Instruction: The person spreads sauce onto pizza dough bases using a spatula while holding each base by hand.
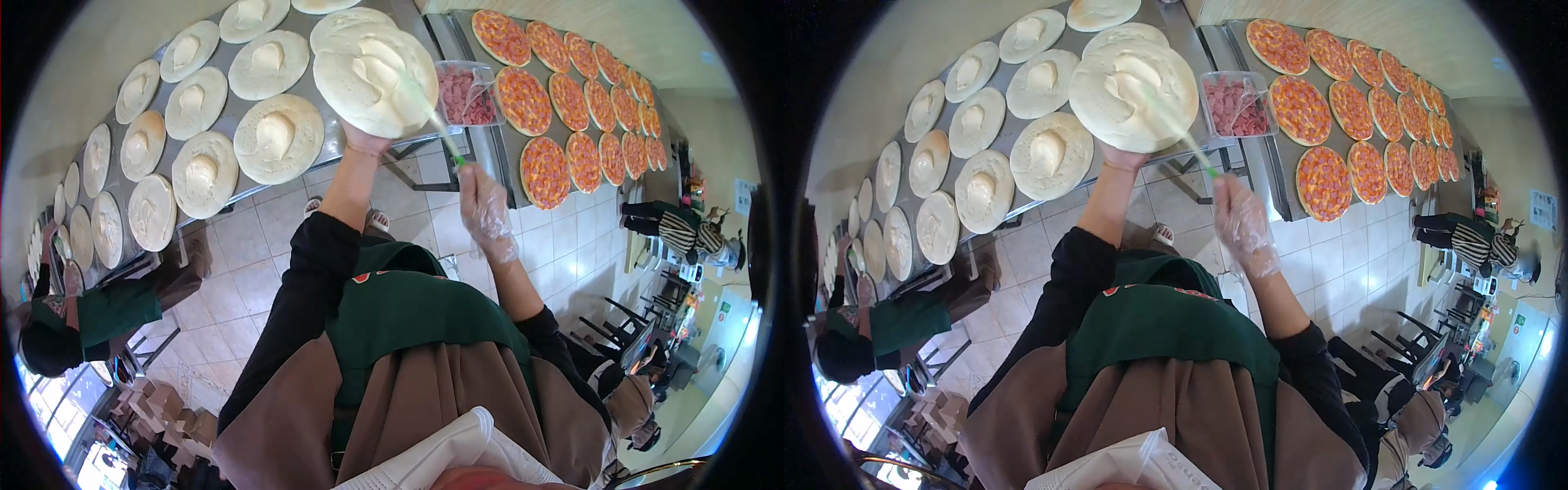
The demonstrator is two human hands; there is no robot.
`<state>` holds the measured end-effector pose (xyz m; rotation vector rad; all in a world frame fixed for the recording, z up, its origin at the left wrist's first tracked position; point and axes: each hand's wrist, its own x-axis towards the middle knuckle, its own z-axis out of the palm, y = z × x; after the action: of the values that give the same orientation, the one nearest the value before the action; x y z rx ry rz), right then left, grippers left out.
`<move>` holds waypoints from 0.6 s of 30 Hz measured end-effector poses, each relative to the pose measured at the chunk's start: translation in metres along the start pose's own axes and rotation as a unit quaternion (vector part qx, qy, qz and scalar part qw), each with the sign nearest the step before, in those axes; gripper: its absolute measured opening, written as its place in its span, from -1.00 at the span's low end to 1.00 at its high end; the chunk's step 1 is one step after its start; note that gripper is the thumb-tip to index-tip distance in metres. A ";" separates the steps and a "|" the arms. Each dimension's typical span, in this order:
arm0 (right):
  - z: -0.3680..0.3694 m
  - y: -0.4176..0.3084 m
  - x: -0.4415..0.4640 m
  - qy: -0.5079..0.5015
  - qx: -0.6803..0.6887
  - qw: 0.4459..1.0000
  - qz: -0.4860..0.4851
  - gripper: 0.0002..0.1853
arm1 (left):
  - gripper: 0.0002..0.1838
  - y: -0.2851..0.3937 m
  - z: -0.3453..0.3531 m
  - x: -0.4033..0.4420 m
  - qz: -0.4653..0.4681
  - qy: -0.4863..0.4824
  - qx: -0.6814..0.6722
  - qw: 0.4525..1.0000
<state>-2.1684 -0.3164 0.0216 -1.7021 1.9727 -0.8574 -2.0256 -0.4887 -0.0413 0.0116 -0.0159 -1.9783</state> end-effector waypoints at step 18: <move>0.015 -0.017 0.005 0.022 -0.061 0.996 -0.065 -0.76 | -0.28 0.016 0.027 -0.004 0.018 -0.055 -0.008 0.998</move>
<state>-2.1470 -0.3251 0.0222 -1.9138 1.9982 -0.8387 -2.0096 -0.4911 -0.0142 -0.1078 -0.0723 -1.9405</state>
